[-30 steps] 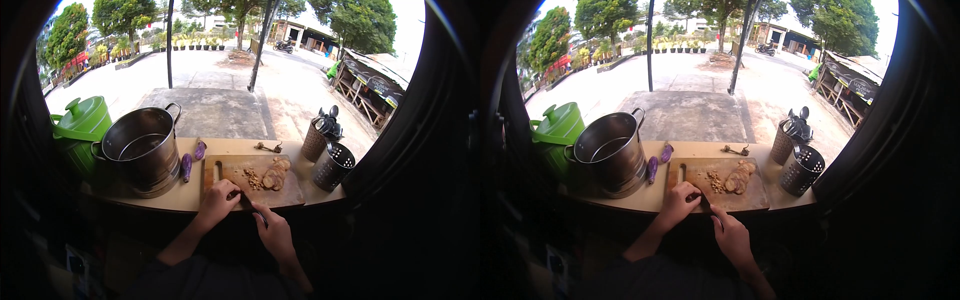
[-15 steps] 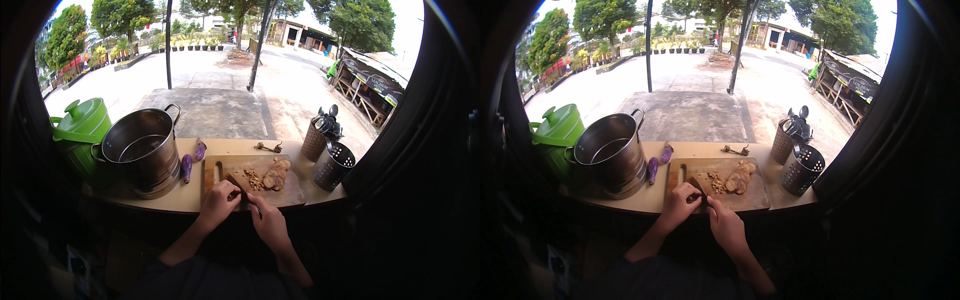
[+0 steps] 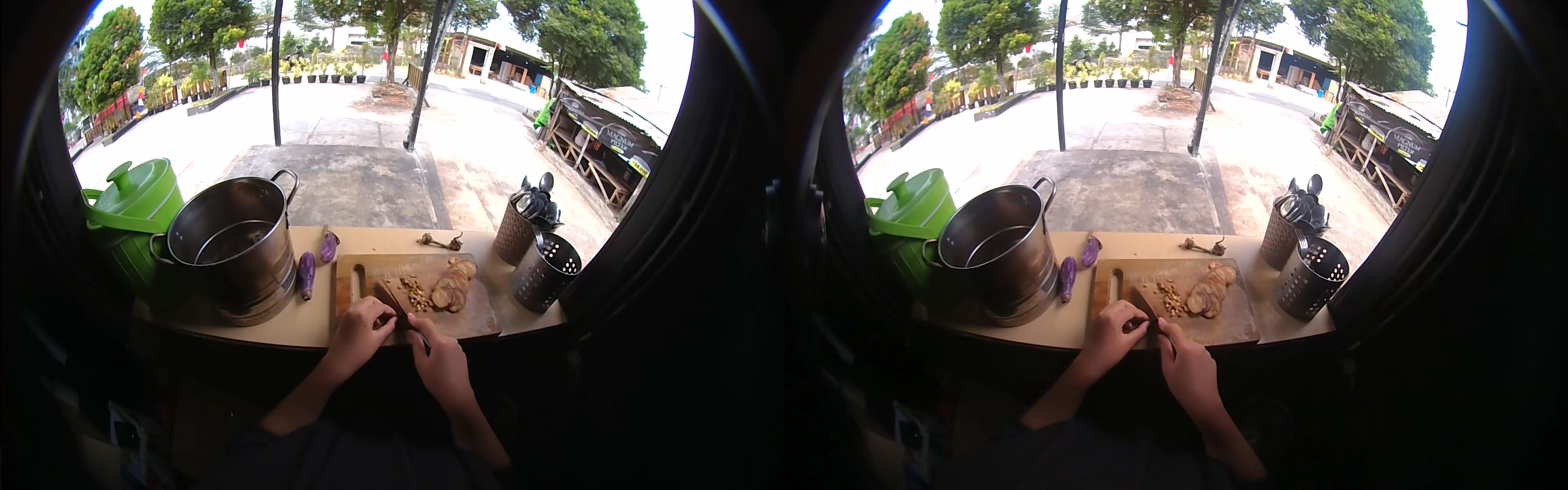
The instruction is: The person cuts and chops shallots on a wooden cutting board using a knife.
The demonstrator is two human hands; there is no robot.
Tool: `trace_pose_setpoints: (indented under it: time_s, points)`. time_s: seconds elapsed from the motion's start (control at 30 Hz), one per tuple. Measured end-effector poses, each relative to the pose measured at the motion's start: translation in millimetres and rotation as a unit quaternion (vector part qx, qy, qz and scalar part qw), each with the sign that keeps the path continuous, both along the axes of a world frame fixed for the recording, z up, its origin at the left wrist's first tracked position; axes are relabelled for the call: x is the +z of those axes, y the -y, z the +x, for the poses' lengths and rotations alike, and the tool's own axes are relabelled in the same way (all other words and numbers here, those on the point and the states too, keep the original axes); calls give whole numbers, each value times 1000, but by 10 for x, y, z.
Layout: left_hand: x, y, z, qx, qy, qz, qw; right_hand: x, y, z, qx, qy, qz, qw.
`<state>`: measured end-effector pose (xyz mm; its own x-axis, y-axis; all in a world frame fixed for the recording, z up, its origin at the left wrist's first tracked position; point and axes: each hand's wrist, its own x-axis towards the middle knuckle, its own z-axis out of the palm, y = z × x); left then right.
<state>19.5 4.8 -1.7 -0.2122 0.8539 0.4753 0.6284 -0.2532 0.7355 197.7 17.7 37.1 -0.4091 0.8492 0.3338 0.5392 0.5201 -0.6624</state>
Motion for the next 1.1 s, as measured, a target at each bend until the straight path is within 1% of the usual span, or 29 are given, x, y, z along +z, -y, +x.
trace_pose_setpoints:
  time_s: [0.07,0.1,0.17,0.2,0.27,0.37,0.47,0.57,0.7,0.77,1.0,1.1]
  points:
    - [-13,-1,-2,-1,0,0,1000,68,-17,-4,-18,28,-66,997]
    - [-25,-5,-7,-5,-2,4,1000,47,-28,5,-18,28,-66,997]
    - [-22,-9,-15,-6,-4,9,1000,-23,-76,7,2,-16,-53,998]
    - [-15,-8,-17,-7,-4,7,1000,-51,-76,4,3,-16,-52,999]
    - [-17,-13,-19,-7,-2,6,1000,-103,-61,11,23,-70,-1,997]
    - [-39,-14,-16,5,-1,18,1000,-93,-4,25,30,-82,19,996]
    - [-28,2,-13,2,-10,22,1000,-13,62,31,27,-67,-4,997]
    - [-32,-3,-13,4,-9,29,1000,-47,51,13,24,-48,-12,999]
    - [-14,6,-6,5,-4,17,1000,-37,32,-5,23,-37,-4,999]
    - [-19,1,-2,5,-5,15,1000,26,24,-17,12,10,-27,1000]
    - [-23,1,0,6,-2,18,1000,-31,-14,-36,10,26,-16,999]
    - [-2,1,1,1,6,8,1000,-9,-44,-3,5,1,-51,999]
